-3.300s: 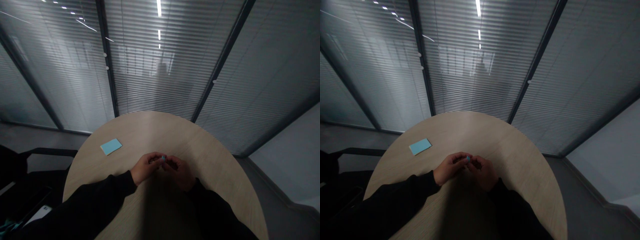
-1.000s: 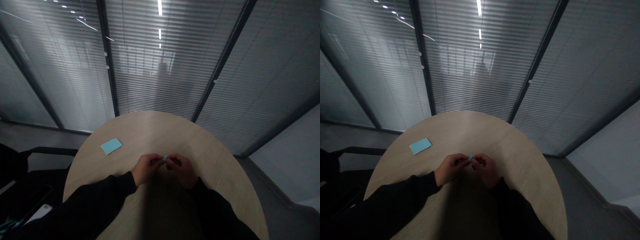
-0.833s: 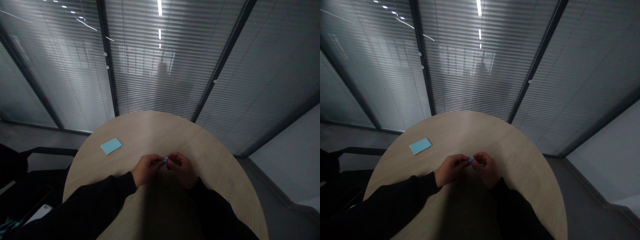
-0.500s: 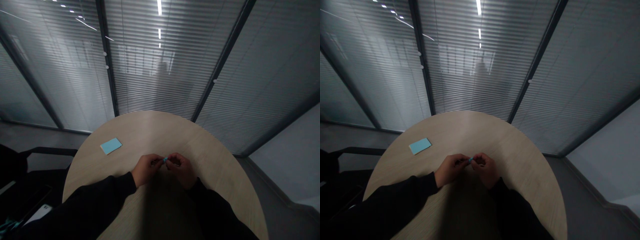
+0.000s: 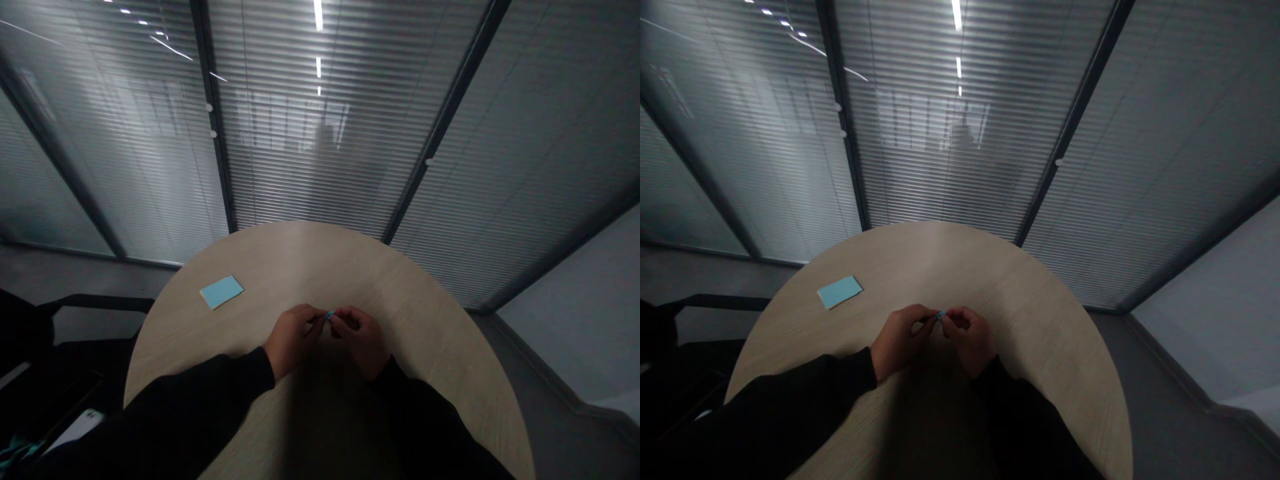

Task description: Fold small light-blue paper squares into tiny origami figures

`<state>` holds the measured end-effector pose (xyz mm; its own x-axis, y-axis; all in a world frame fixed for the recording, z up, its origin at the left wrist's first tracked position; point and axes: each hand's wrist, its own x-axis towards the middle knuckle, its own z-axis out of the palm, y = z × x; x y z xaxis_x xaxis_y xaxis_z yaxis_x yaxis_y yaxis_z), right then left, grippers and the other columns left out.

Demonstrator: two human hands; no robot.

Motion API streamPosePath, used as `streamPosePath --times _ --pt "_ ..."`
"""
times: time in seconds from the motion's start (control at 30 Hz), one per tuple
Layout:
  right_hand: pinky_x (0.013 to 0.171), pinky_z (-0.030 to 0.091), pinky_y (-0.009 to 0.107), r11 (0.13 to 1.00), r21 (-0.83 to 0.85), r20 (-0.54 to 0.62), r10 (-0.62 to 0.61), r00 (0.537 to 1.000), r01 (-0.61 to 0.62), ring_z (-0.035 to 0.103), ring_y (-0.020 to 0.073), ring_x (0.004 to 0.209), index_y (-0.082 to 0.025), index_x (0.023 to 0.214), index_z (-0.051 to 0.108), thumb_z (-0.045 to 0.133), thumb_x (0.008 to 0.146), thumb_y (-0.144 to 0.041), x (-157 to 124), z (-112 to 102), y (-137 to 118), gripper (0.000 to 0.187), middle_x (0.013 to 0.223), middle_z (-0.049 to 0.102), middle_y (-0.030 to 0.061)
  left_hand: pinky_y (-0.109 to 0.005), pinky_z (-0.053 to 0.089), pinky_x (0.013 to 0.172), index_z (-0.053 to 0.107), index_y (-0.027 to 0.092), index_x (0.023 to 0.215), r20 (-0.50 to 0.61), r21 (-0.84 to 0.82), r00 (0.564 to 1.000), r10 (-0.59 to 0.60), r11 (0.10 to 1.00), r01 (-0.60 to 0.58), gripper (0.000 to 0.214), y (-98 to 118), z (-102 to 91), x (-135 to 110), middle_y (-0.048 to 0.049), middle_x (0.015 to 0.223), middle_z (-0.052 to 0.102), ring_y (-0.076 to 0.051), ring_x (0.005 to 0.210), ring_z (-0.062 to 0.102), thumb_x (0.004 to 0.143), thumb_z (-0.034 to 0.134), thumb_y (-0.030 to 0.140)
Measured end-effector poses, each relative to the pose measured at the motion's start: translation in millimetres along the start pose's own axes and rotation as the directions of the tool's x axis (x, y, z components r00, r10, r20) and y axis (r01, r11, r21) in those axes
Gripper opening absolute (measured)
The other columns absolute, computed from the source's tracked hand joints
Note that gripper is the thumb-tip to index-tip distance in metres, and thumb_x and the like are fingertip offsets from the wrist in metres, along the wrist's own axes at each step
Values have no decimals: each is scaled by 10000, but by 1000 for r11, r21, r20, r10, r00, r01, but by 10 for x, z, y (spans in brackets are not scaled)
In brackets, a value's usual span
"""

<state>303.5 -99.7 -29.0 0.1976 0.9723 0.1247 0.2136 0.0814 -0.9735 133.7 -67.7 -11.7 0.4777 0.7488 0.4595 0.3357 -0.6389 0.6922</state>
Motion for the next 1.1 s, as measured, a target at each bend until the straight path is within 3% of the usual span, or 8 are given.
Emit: streamPosePath --times 0.13,0.53,0.8,1.1 --pt "620 520 296 1000 12 14 -16 1000 16 639 173 632 -167 832 652 699 777 -463 -7 2 -18 306 682 668 29 -286 503 750 741 212 1031 -10 20 999 34 999 -34 222 -26 1 3 -49 875 738 -177 795 659 896 573 158" --pt "609 508 270 996 67 54 -64 996 60 619 151 626 -171 825 650 719 771 -457 -14 -15 -87 298 675 647 13 -272 510 766 708 239 1126 4 -121 997 76 990 -75 254 -60 -13 4 -40 925 730 -156 815 664 911 583 188" --pt "582 511 271 971 237 36 34 999 -41 601 132 572 -179 831 617 750 717 -435 -19 6 -75 310 630 633 -16 -284 525 787 705 266 1152 -4 -175 997 75 982 -74 272 -85 11 0 -50 955 714 -164 852 665 907 605 202" --pt "575 506 266 946 307 2 111 994 -106 576 116 558 -176 793 627 782 664 -445 -55 65 -164 336 627 614 -28 -318 538 775 704 265 1153 -75 -38 987 145 988 -148 262 -117 49 -13 -76 973 691 -184 874 646 933 565 231"
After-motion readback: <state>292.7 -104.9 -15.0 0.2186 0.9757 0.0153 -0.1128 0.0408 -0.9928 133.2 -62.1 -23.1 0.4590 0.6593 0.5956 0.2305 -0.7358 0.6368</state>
